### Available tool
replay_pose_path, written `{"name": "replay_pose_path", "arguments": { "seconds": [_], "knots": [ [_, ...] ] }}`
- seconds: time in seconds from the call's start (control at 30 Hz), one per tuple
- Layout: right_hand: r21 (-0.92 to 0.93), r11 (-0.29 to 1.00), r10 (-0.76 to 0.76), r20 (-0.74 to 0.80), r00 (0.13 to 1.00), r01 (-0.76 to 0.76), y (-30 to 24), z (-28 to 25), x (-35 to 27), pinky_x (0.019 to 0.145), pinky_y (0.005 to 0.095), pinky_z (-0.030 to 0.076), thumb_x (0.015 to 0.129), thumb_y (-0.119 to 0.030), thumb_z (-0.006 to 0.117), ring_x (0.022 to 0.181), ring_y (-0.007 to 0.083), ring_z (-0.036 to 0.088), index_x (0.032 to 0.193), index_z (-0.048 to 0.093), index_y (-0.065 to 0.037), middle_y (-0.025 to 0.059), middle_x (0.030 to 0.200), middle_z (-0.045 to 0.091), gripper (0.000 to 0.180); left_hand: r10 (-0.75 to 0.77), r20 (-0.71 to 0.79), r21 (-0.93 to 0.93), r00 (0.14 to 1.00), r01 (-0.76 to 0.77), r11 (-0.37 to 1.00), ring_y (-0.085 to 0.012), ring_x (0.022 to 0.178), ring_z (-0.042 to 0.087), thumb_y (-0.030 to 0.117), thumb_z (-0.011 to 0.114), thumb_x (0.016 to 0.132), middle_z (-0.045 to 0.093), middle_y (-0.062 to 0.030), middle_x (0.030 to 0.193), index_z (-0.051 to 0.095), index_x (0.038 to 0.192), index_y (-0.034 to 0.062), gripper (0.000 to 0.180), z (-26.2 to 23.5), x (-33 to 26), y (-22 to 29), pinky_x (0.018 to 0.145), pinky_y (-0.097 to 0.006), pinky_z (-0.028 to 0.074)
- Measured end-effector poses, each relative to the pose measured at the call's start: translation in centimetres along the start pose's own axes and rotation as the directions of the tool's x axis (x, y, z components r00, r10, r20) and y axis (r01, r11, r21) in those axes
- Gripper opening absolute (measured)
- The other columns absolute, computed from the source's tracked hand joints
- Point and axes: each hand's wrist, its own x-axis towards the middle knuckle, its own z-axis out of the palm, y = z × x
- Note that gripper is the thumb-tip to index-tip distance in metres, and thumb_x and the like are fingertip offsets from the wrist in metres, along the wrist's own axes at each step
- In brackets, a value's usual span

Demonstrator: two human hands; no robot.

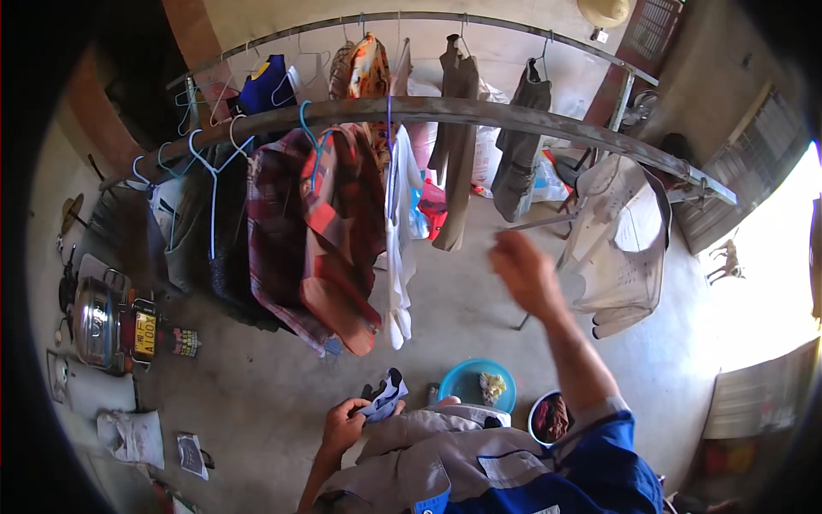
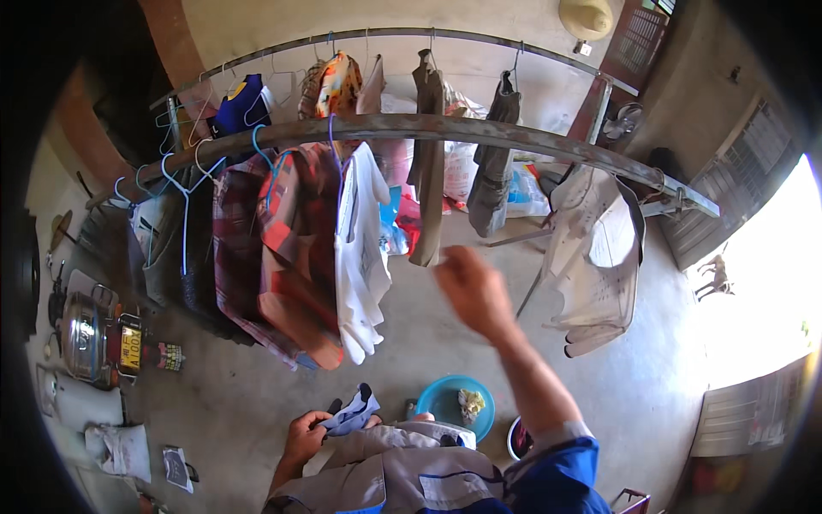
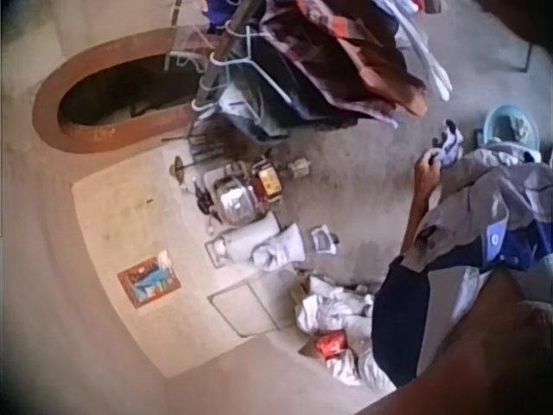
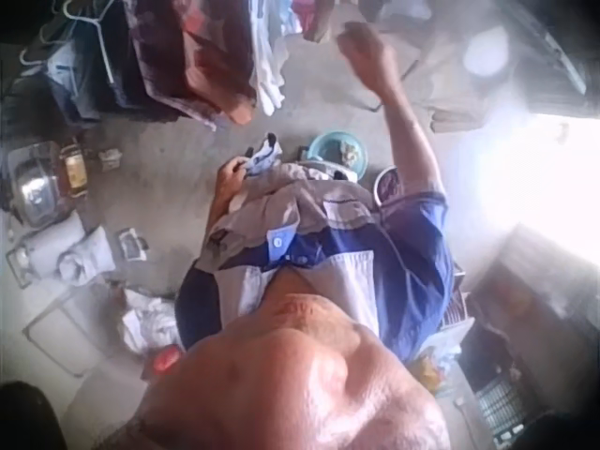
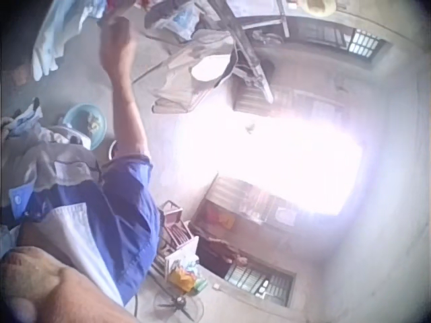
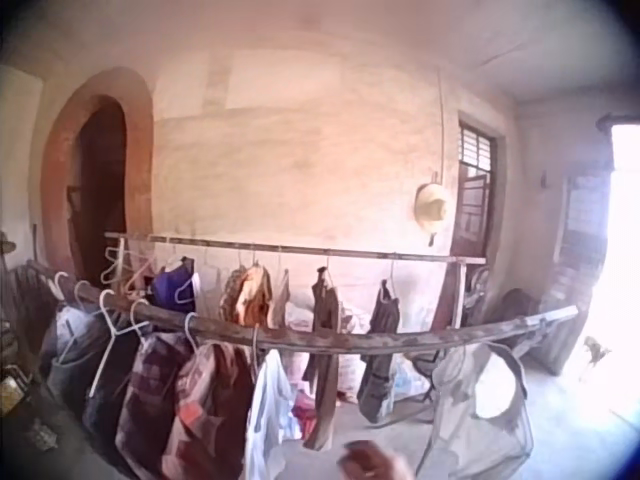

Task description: The person takes items of clothing from a basin, places them onto hangers, and hangs the hangers on a metal drying rack.

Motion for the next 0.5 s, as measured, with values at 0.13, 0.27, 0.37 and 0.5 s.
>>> {"name": "replay_pose_path", "arguments": {
  "seconds": [0.13, 0.27, 0.37, 0.5],
  "knots": [
    [0.051, 0.999, -0.018, 0.144, 0.989, 0.011, -4.4, 10.0, 3.4, 0.075, 0.0417, 0.055, 0.085, -0.035, 0.073, 0.083, 0.0349, 0.070, 0.120, 0.055, 0.005, 0.0208, 0.089, 0.070, 0.056, -0.012, -0.071, -0.011, 0.997, 0.011, 1.000, -0.0123, 0.067, 0.061, 0.001, 0.053, 0.077, 0.068, -0.0076, 0.078, 0.071, 0.100, 0.0007, 0.029, -0.8, -1.6, 0.7, 0.064, -0.028, 0.049],
    [0.001, 1.000, -0.022, 0.095, 0.995, 0.022, -4.7, 14.1, 5.3, 0.070, 0.0494, 0.053, 0.086, -0.030, 0.068, 0.078, 0.0448, 0.067, 0.119, 0.051, 0.006, 0.0272, 0.084, 0.067, 0.052, -0.047, -0.079, -0.069, 0.996, 0.042, 0.997, -0.0090, 0.060, 0.056, 0.000, 0.051, 0.078, 0.063, -0.0040, 0.072, 0.069, 0.099, -0.0011, 0.027, -1.1, -2.8, 0.6, 0.054, -0.025, 0.046],
    [0.020, 0.981, -0.191, -0.080, 0.978, 0.193, -3.4, 14.7, 5.4, 0.068, 0.0521, 0.048, 0.089, -0.014, 0.058, 0.083, 0.0509, 0.061, 0.103, 0.052, 0.001, 0.0310, 0.085, 0.061, 0.021, -0.135, -0.133, -0.133, 0.982, 0.117, 0.984, -0.0111, 0.057, 0.057, 0.000, 0.052, 0.076, 0.064, -0.0057, 0.070, 0.071, 0.097, -0.0001, 0.028, -1.2, -3.6, -1.2, 0.054, -0.026, 0.045],
    [0.003, 0.970, -0.236, -0.208, 0.949, 0.242, -2.1, 11.0, 4.9, 0.067, 0.0484, 0.049, 0.090, -0.010, 0.058, 0.079, 0.0458, 0.063, 0.101, 0.055, 0.001, 0.0266, 0.082, 0.062, 0.016, -0.184, -0.143, -0.169, 0.973, 0.159, 0.973, -0.0114, 0.057, 0.057, 0.000, 0.053, 0.076, 0.064, -0.0059, 0.070, 0.071, 0.097, 0.0004, 0.028, -1.4, -3.8, -2.6, 0.054, -0.027, 0.046]
  ]
}}
